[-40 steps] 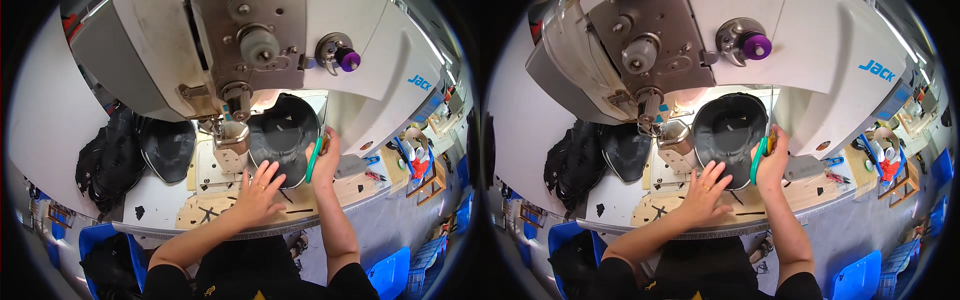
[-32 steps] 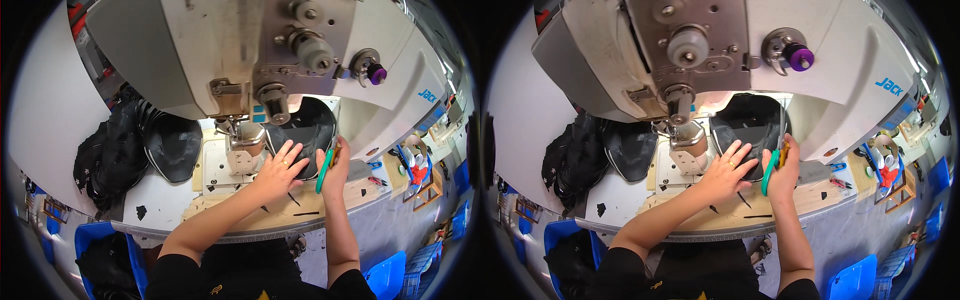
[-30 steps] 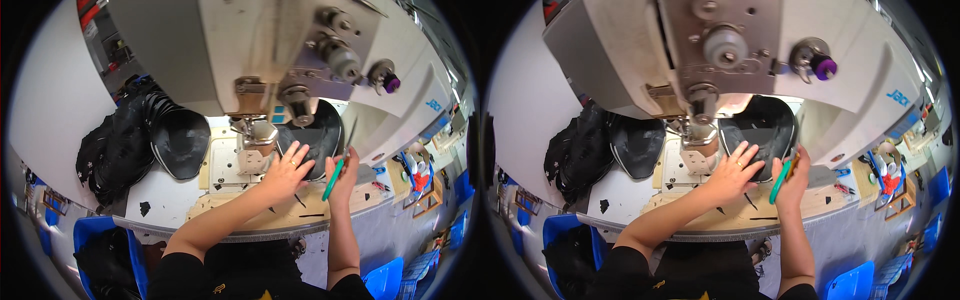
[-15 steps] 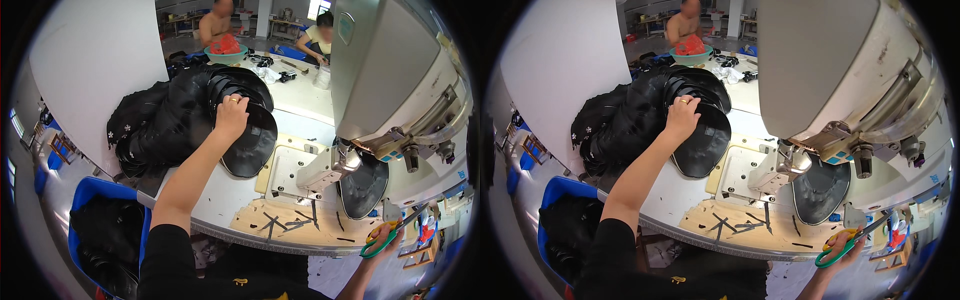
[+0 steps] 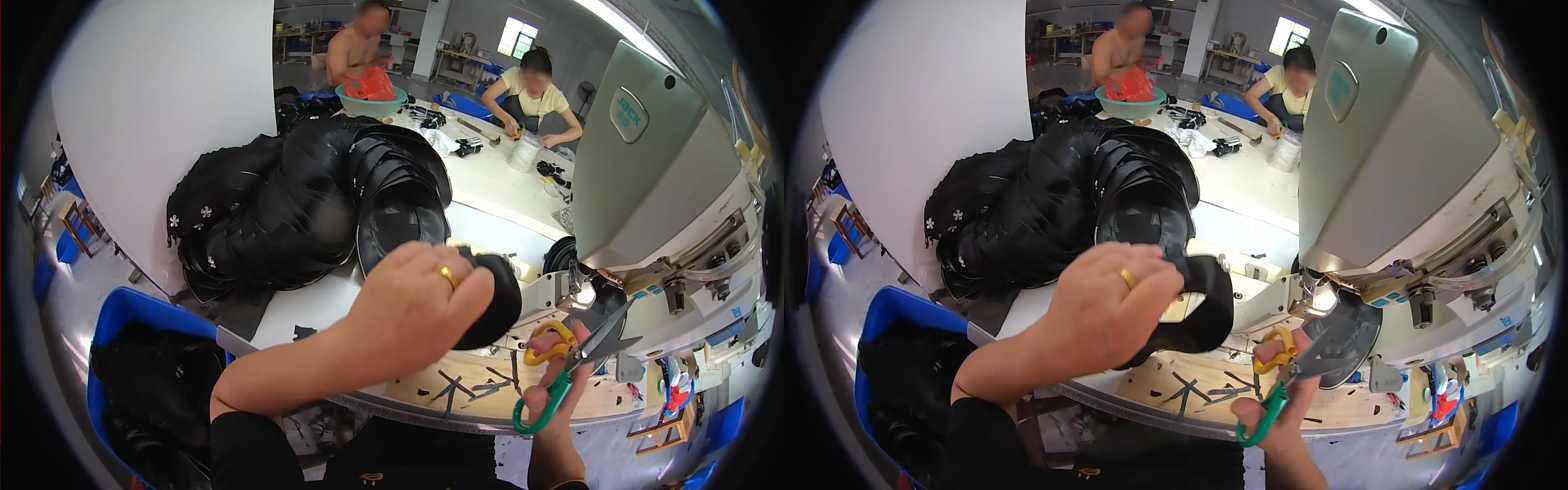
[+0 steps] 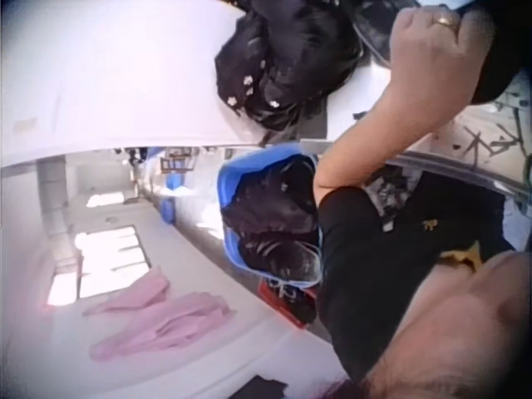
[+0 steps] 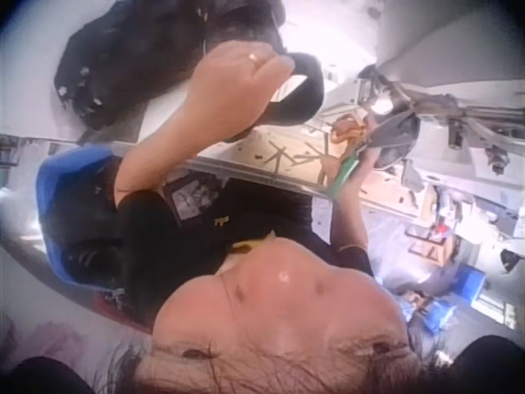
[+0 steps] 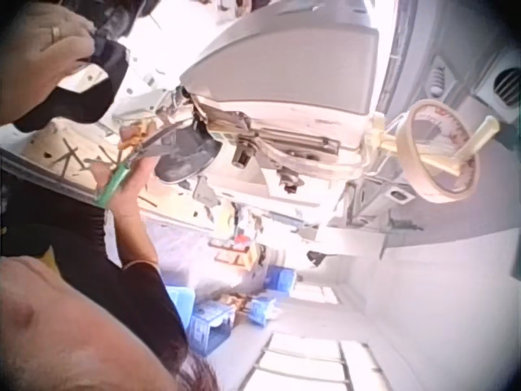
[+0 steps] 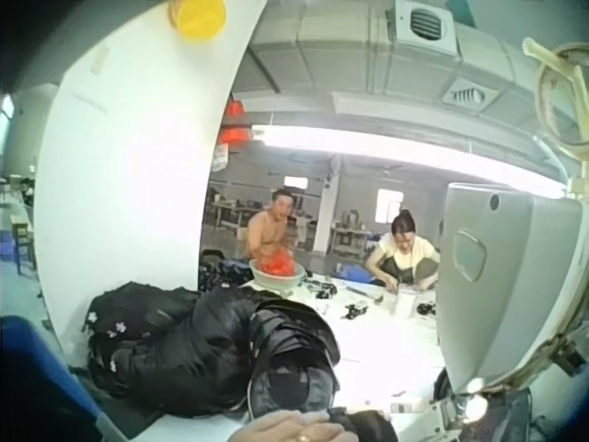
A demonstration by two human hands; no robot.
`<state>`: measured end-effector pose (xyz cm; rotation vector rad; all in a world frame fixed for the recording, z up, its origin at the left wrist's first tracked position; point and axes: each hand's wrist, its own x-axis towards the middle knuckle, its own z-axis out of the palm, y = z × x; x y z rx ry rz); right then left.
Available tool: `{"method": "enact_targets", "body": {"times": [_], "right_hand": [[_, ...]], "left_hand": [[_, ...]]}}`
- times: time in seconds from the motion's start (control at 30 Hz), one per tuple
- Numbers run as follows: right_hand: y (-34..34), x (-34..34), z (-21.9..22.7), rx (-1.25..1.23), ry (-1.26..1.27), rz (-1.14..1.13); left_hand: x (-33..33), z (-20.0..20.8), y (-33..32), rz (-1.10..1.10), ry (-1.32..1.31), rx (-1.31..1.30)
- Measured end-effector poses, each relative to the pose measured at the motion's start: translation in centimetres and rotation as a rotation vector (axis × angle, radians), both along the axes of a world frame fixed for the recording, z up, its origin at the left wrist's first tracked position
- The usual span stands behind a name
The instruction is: The person uses green-handled scissors to trim excess black fabric from the edges of a shoe upper. They repeatedly pick up the item, cut along the seams, and place it back on the table or into a pile. The task involves precise cutting to shape the material.
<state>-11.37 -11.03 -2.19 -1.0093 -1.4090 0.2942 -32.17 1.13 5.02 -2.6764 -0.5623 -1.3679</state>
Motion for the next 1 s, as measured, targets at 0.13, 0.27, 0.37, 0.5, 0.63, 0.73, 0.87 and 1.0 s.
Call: {"method": "enact_targets", "body": {"times": [0.13,0.27,0.37,0.5,0.63,0.73,0.87,1.0], "right_hand": [[1.8,-1.6,-0.3,-0.011,-0.213,-0.042],[1.1,-3.0,2.6,-0.328,0.152,0.126],[0.6,-4.1,5.3,-0.463,0.239,0.154],[0.2,-1.6,5.8,-0.632,0.208,0.12],[2.3,1.1,-0.1,-0.653,0.053,-0.019],[3.2,1.8,-2.3,-0.861,-0.095,-0.098],[3.0,2.1,-3.9,-0.963,-0.144,-0.042],[2.7,2.1,-3.5,-0.916,-0.215,0.011]], "left_hand": [[-1.3,-0.5,-3.4,-0.297,0.064,-0.456],[-1.0,-2.5,-3.0,-0.858,-0.339,-1.345],[-1.4,-2.7,-1.9,-0.951,-0.468,-1.42],[0.0,-2.8,-1.1,-0.549,-0.265,-0.934],[1.6,-7.0,-0.5,-0.225,-0.129,-0.443],[1.4,-9.9,-1.7,-0.147,0.014,-0.193],[2.9,-13.2,-4.2,-0.081,0.13,-0.033],[3.9,-12.0,-2.4,0.07,0.124,-0.29]]}}
